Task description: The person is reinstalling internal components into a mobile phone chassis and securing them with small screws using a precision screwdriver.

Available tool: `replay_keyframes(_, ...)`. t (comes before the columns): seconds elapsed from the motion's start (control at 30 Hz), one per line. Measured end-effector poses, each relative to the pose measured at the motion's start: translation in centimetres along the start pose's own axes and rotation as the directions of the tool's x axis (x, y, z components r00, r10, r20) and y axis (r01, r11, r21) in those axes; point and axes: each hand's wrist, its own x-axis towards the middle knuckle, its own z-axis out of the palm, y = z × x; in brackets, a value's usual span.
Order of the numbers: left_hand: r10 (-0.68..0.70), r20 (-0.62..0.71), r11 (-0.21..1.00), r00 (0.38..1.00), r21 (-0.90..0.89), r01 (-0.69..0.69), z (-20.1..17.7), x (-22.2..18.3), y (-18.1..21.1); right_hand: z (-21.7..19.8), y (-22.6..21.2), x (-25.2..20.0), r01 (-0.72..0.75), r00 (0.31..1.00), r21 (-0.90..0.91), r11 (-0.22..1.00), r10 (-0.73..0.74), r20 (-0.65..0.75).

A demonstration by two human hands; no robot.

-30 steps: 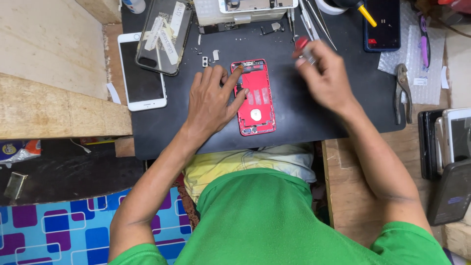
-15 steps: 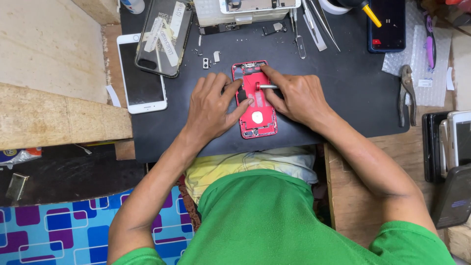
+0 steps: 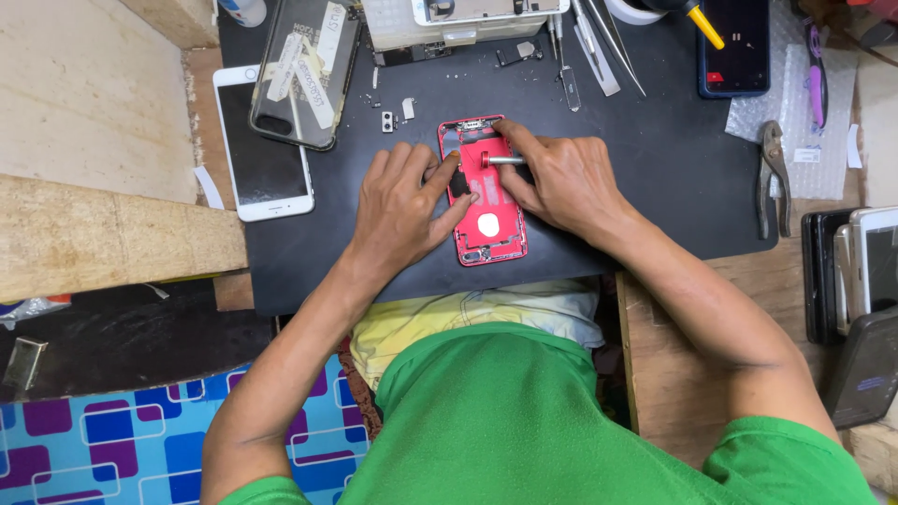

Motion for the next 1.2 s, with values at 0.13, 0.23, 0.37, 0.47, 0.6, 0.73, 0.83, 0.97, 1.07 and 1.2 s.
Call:
replay_keyframes(0.13, 0.001, -0.004, 1.0, 1.0, 0.007, -0.001, 0.0, 0.0, 0.0, 0.1, 0.1, -0.4, -0.006, 1.0, 0.044, 0.999, 0.006, -0.009)
replay_keyframes(0.23, 0.005, -0.008, 1.0, 1.0, 0.007, -0.004, -0.1, 0.1, 0.0, 0.3, 0.0, -0.3, 0.027, 0.999, 0.042, 0.999, -0.025, -0.047)
replay_keyframes(0.37, 0.007, -0.019, 1.0, 1.0, -0.004, -0.007, 0.0, 0.1, 0.0, 0.2, 0.0, -0.2, 0.038, 0.998, 0.018, 0.999, -0.037, -0.054)
replay_keyframes(0.47, 0.003, -0.021, 1.0, 1.0, -0.005, -0.003, 0.0, 0.1, 0.0, 0.1, -0.1, 0.1, 0.042, 0.998, 0.007, 0.999, -0.042, -0.046)
replay_keyframes(0.6, 0.013, -0.024, 1.0, 1.0, -0.011, -0.013, 0.0, 0.2, 0.0, 0.0, 0.1, 0.3, 0.061, 0.996, 0.035, 0.997, -0.059, -0.068)
replay_keyframes(0.73, 0.009, -0.036, 1.0, 0.999, -0.004, -0.009, 0.0, 0.2, -0.1, 0.8, 0.3, 0.0, 0.074, 0.993, 0.062, 0.995, -0.068, -0.093)
replay_keyframes(0.83, 0.014, -0.044, 1.0, 0.999, -0.01, -0.014, -0.1, 0.3, 0.0, 0.9, 0.3, -0.1, 0.08, 0.992, 0.041, 0.996, -0.076, -0.103)
replay_keyframes(0.97, 0.012, -0.027, 1.0, 1.0, -0.017, -0.013, -0.2, 0.4, -0.1, 1.0, 0.5, 0.0, 0.098, 0.989, 0.008, 0.995, -0.096, -0.114)
replay_keyframes(1.07, 0.009, -0.022, 1.0, 1.0, -0.016, -0.009, -0.2, 0.4, 0.0, 0.9, 0.5, 0.1, 0.113, 0.987, -0.011, 0.994, -0.113, -0.118)
replay_keyframes(1.2, 0.011, -0.016, 1.0, 1.0, -0.011, -0.011, -0.1, 0.2, -0.1, 0.7, 0.4, 0.1, 0.129, 0.983, -0.009, 0.992, -0.129, -0.131)
